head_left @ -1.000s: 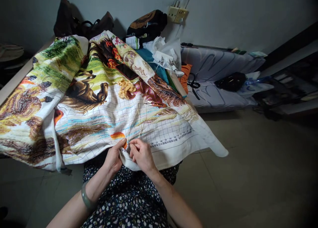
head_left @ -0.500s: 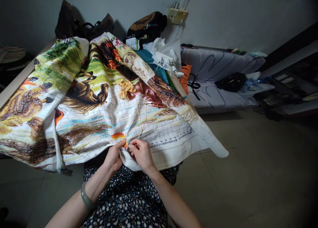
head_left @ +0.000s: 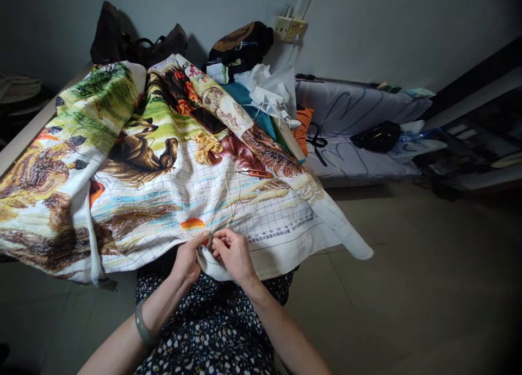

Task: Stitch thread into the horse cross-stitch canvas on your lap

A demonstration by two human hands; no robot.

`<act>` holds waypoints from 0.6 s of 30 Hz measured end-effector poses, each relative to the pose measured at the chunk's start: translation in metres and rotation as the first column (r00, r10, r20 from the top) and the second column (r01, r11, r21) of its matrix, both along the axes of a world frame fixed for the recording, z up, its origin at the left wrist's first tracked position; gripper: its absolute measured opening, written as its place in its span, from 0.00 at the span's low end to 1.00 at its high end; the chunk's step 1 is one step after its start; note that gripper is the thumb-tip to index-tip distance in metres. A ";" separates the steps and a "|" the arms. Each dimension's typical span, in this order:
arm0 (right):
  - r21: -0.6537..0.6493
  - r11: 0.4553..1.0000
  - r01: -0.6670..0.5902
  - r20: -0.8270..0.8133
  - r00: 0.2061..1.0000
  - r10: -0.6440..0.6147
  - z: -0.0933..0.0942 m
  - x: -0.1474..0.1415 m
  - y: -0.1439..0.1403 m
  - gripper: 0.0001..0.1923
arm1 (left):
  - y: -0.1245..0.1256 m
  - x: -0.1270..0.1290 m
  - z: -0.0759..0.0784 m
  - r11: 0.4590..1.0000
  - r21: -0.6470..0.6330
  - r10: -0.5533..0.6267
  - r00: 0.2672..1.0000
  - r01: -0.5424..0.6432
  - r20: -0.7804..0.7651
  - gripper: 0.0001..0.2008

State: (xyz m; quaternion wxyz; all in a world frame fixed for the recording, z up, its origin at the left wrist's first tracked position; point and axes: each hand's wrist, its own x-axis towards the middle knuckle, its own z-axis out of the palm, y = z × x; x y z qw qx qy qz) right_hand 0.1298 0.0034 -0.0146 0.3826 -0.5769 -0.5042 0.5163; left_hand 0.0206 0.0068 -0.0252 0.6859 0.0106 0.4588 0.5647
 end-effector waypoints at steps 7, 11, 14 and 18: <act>0.184 0.972 -0.144 0.308 0.948 0.082 0.015 -0.002 0.013 0.13 | -0.004 0.002 -0.003 0.993 0.115 0.030 0.996 -0.019 -0.089 0.15; 0.170 0.947 -0.274 0.586 0.800 0.127 0.021 -0.008 0.018 0.10 | -0.005 0.001 -0.004 0.995 0.103 0.020 0.995 -0.009 -0.101 0.17; 0.169 0.948 -0.271 0.608 0.785 0.116 0.027 -0.009 0.024 0.04 | -0.004 0.000 -0.003 0.997 0.075 0.013 0.998 -0.008 -0.060 0.17; 0.344 0.935 0.084 0.110 0.985 -0.129 0.062 0.034 0.037 0.08 | -0.001 -0.001 -0.002 0.997 0.042 0.060 0.998 -0.061 0.021 0.16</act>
